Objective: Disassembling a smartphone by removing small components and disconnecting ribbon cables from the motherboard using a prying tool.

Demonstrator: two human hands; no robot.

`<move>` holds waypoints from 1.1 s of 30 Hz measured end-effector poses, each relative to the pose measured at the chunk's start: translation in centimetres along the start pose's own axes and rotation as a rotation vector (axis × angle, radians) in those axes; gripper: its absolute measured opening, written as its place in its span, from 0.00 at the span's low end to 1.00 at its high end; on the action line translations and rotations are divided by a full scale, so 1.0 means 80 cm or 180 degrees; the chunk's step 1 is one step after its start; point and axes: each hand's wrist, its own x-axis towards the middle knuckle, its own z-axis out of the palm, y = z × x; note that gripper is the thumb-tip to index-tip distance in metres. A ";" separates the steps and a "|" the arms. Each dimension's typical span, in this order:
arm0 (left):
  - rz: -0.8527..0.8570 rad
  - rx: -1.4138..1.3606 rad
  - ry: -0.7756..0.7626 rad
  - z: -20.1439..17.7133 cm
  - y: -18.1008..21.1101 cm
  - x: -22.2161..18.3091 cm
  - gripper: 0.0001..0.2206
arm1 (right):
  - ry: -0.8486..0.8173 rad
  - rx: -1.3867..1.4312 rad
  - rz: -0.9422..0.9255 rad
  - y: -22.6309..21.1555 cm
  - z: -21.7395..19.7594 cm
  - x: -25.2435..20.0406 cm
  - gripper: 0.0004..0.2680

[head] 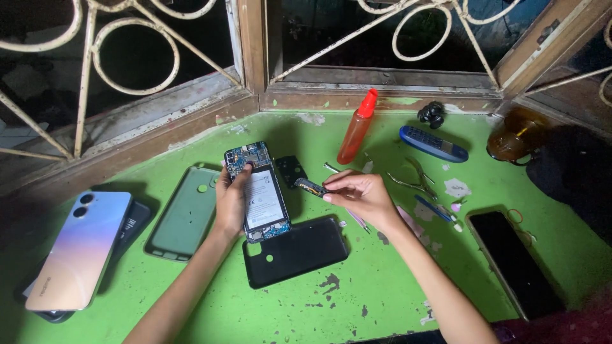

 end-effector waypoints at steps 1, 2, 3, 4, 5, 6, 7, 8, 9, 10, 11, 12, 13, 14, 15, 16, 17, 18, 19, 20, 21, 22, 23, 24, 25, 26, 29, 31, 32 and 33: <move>0.0006 0.0001 -0.0003 0.001 -0.003 0.001 0.10 | 0.0001 0.0001 -0.0007 -0.003 0.001 -0.002 0.09; 0.0039 -0.0019 0.0046 0.002 -0.005 0.003 0.09 | -0.0012 -0.0033 -0.0044 -0.007 0.001 -0.002 0.09; 0.0071 -0.0039 0.0096 0.002 -0.007 0.006 0.09 | -0.0025 -0.0066 -0.0082 -0.011 0.002 -0.002 0.08; 0.0080 -0.0045 0.0091 0.003 -0.009 0.007 0.09 | -0.0025 -0.0072 -0.0091 -0.010 0.002 -0.003 0.08; 0.0076 -0.0015 0.0092 0.003 -0.012 0.008 0.09 | -0.0041 -0.0090 -0.0151 -0.009 0.003 -0.003 0.08; 0.0067 0.0010 0.0094 0.004 -0.015 0.009 0.09 | -0.0058 -0.0115 -0.0206 -0.008 0.003 -0.002 0.08; 0.0070 -0.0003 0.0091 0.005 -0.013 0.009 0.09 | -0.0061 -0.0127 -0.0210 -0.006 0.004 -0.003 0.08; 0.0084 0.0070 0.0072 0.006 -0.011 0.008 0.10 | -0.0081 -0.0181 -0.0242 -0.003 0.006 -0.004 0.07; 0.0097 0.0143 0.0053 0.006 -0.008 0.008 0.10 | -0.0101 -0.0236 -0.0275 0.000 0.008 -0.004 0.07; 0.0099 0.0132 0.0064 0.008 -0.005 0.004 0.10 | -0.0115 -0.0241 -0.0274 0.005 0.011 -0.006 0.07; 0.0053 0.0122 0.0067 0.009 -0.002 0.000 0.10 | -0.0097 -0.0289 -0.0393 0.011 0.015 -0.008 0.06; 0.0015 0.0109 0.0075 0.009 0.003 -0.004 0.11 | -0.0087 -0.0335 -0.0517 0.017 0.019 -0.009 0.06; 0.0023 0.0095 0.0091 0.010 0.005 -0.002 0.11 | -0.0109 -0.0339 -0.0521 0.016 0.025 -0.009 0.06; 0.0018 0.0065 0.0085 0.009 0.006 -0.001 0.11 | -0.0103 -0.0424 -0.0682 0.015 0.031 -0.011 0.05; 0.0013 0.0035 0.0079 0.009 0.007 0.001 0.11 | -0.0098 -0.0508 -0.0844 0.015 0.036 -0.013 0.04; 0.0007 0.0025 0.0101 0.005 0.001 0.008 0.11 | -0.0120 -0.0506 -0.0833 0.012 0.039 -0.011 0.04; 0.0046 -0.0017 0.0096 0.001 -0.006 0.015 0.11 | -0.0145 -0.0707 -0.1091 0.010 0.042 -0.009 0.04; 0.0077 -0.0059 0.0091 -0.003 -0.013 0.021 0.11 | -0.0169 -0.0908 -0.1343 0.008 0.044 -0.009 0.03; 0.0063 -0.0068 0.0113 -0.009 -0.025 0.030 0.11 | -0.0190 -0.0906 -0.1325 0.011 0.046 -0.010 0.03; 0.0106 -0.0063 0.0095 -0.015 -0.036 0.040 0.10 | -0.0159 -0.0960 -0.1424 0.013 0.048 -0.010 0.03; 0.0150 -0.0057 0.0077 -0.021 -0.047 0.049 0.09 | -0.0128 -0.1013 -0.1523 0.016 0.050 -0.011 0.04; 0.0141 -0.0064 0.0097 -0.021 -0.046 0.048 0.09 | -0.0148 -0.1011 -0.1511 0.012 0.054 -0.011 0.04; 0.0174 -0.0056 0.0070 -0.020 -0.045 0.048 0.09 | -0.0149 -0.0953 -0.1481 0.009 0.057 -0.011 0.05; 0.0203 -0.0047 0.0043 -0.020 -0.045 0.047 0.08 | -0.0148 -0.0895 -0.1447 0.005 0.061 -0.012 0.06; 0.0191 -0.0053 0.0062 -0.021 -0.044 0.048 0.08 | -0.0166 -0.0892 -0.1432 0.006 0.062 -0.012 0.06; 0.0214 -0.0050 0.0045 -0.022 -0.044 0.048 0.08 | -0.0172 -0.0942 -0.1378 0.006 0.064 -0.013 0.07; 0.0224 -0.0060 0.0035 -0.025 -0.047 0.049 0.08 | -0.0200 -0.0937 -0.1219 0.006 0.066 -0.014 0.08; 0.0210 -0.0065 0.0028 -0.026 -0.050 0.049 0.08 | -0.0206 -0.0883 -0.1114 0.005 0.066 -0.015 0.09; 0.0213 -0.0072 0.0008 -0.025 -0.051 0.050 0.08 | -0.0233 -0.0821 -0.1069 0.005 0.066 -0.015 0.09; 0.0216 -0.0078 -0.0012 -0.025 -0.052 0.050 0.08 | -0.0260 -0.0758 -0.1024 0.004 0.066 -0.015 0.09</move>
